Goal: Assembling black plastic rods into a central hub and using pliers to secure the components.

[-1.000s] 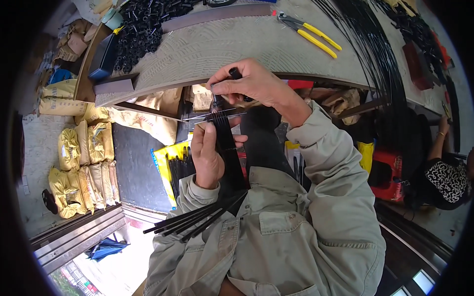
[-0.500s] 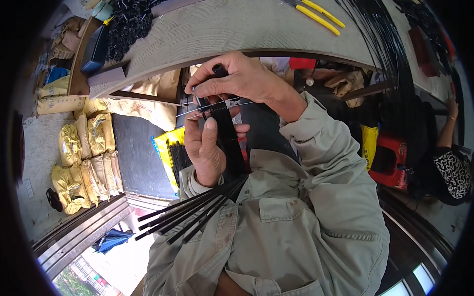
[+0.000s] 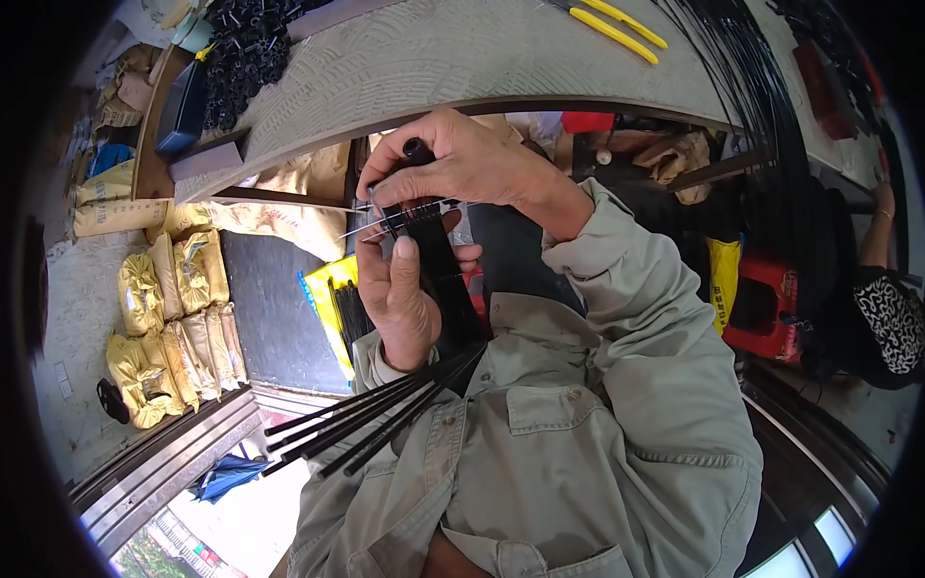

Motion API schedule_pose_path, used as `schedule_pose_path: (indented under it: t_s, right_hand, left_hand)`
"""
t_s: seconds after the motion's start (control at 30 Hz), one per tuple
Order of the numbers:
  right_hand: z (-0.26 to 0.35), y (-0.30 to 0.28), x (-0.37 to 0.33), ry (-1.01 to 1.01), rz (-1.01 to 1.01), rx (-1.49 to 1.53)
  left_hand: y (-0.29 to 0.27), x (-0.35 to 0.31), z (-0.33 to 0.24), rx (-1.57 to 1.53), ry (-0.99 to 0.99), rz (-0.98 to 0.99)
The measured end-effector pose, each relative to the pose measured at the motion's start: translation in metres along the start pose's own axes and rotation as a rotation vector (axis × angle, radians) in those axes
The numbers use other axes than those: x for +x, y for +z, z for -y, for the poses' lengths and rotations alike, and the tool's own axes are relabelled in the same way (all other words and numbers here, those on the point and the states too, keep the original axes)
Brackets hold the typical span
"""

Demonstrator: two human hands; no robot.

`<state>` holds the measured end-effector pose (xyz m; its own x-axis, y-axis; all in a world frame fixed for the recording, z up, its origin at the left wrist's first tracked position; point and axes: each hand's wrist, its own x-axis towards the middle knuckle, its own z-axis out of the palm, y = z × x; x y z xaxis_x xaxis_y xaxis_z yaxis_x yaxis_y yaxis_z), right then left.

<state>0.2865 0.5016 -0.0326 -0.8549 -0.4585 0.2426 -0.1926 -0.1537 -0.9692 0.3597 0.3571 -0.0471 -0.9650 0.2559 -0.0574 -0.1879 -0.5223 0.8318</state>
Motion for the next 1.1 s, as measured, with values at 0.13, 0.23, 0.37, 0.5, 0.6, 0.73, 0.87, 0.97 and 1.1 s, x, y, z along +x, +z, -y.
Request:
schedule_pose_path:
  t_s: [0.13,0.23,0.37,0.5,0.6,0.73,0.87,0.97,1.1]
  right_hand:
    - [0.003,0.002,-0.005,0.066,-0.027,-0.021]
    - [-0.009,0.011,-0.026,0.029,-0.438,0.117]
    - [-0.006,0.053,-0.042,0.195,-0.699,0.203]
    - [-0.014,0.061,-0.038,0.158,-0.803,0.313]
    - [-0.017,0.062,-0.038,0.092,-0.837,0.389]
    - [-0.017,0.066,-0.036,0.051,-0.844,0.365]
    - [-0.023,0.063,-0.037,0.038,-0.688,0.056]
    - [-0.026,0.063,-0.036,0.031,-0.619,-0.042]
    - [-0.025,0.063,-0.037,0.055,-0.660,0.112]
  left_hand:
    - [-0.005,0.002,-0.002,0.012,0.002,-0.010]
    - [-0.010,0.005,-0.003,0.014,0.040,-0.046]
    - [-0.012,0.007,0.004,0.019,0.099,-0.152]
    - [-0.014,0.005,0.005,0.044,0.146,-0.195]
    - [-0.011,0.004,0.004,0.038,0.160,-0.195]
    - [-0.012,0.007,0.004,0.023,0.140,-0.160]
    - [-0.019,0.009,0.004,0.146,0.198,-0.199]
    - [-0.019,0.009,0.000,0.086,0.187,-0.184]
    - [-0.021,0.007,0.001,0.115,0.166,-0.213]
